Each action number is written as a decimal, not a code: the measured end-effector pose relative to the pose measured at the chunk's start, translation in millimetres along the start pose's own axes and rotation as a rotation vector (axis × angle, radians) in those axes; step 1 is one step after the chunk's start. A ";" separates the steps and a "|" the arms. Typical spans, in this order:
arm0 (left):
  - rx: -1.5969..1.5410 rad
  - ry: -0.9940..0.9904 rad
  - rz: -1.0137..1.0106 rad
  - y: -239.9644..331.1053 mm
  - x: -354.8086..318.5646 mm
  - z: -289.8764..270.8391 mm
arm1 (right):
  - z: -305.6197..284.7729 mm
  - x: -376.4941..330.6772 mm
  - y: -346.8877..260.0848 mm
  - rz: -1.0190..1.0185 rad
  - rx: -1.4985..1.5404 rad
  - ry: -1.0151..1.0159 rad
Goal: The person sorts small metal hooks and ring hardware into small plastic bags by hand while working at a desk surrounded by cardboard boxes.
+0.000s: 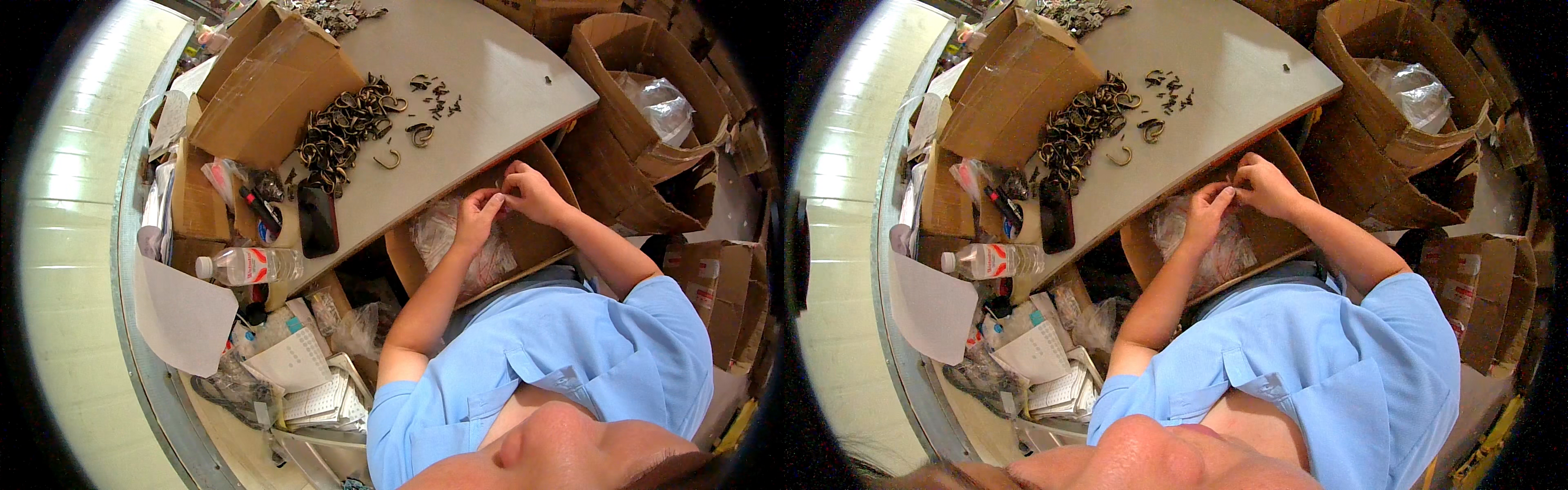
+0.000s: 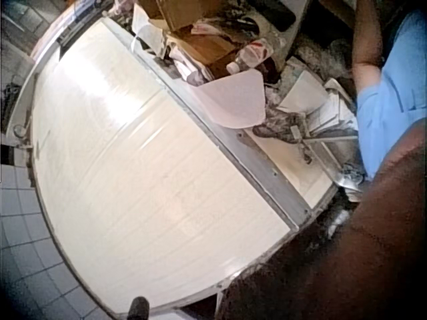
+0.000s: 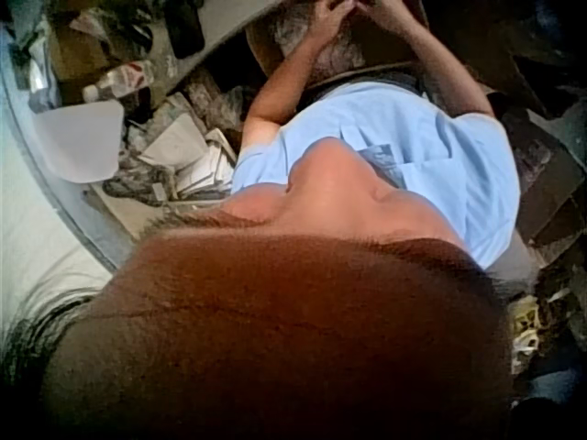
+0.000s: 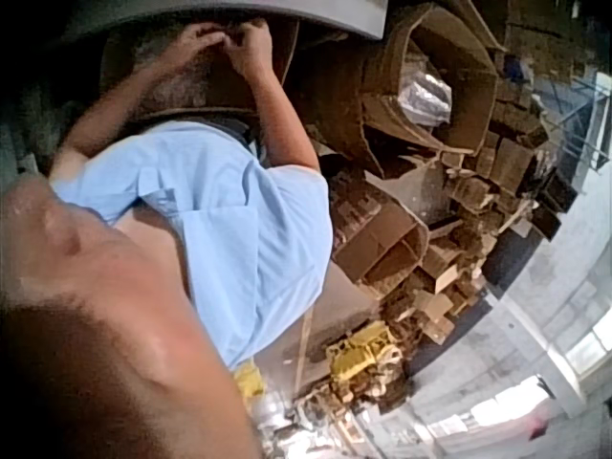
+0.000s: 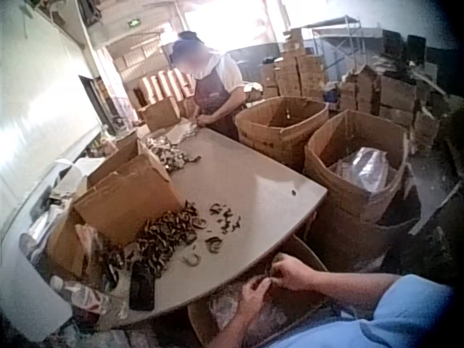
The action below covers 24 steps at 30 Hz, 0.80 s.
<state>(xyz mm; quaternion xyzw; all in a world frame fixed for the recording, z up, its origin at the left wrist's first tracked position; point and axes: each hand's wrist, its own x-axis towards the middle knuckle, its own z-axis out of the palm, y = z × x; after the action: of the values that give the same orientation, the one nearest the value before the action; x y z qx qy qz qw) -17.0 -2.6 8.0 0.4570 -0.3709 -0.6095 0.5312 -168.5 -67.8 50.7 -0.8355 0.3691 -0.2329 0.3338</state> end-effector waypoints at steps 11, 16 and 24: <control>-0.259 -0.015 -0.167 6.8 1.2 -5.9 | -3.0 0.8 -2.6 -0.060 0.066 -0.064; -0.334 -0.001 -0.170 3.5 0.6 -11.3 | -4.2 0.8 -7.0 -0.094 0.062 -0.071; -0.228 -0.024 -0.139 2.1 3.1 -12.9 | -2.1 -0.6 -4.0 -0.124 0.080 -0.020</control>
<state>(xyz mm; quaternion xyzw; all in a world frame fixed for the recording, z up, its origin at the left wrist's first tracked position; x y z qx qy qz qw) -4.2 -5.6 5.5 0.4108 -0.2728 -0.6883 0.5320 -168.4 -66.1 55.0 -0.8450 0.3037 -0.2593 0.3556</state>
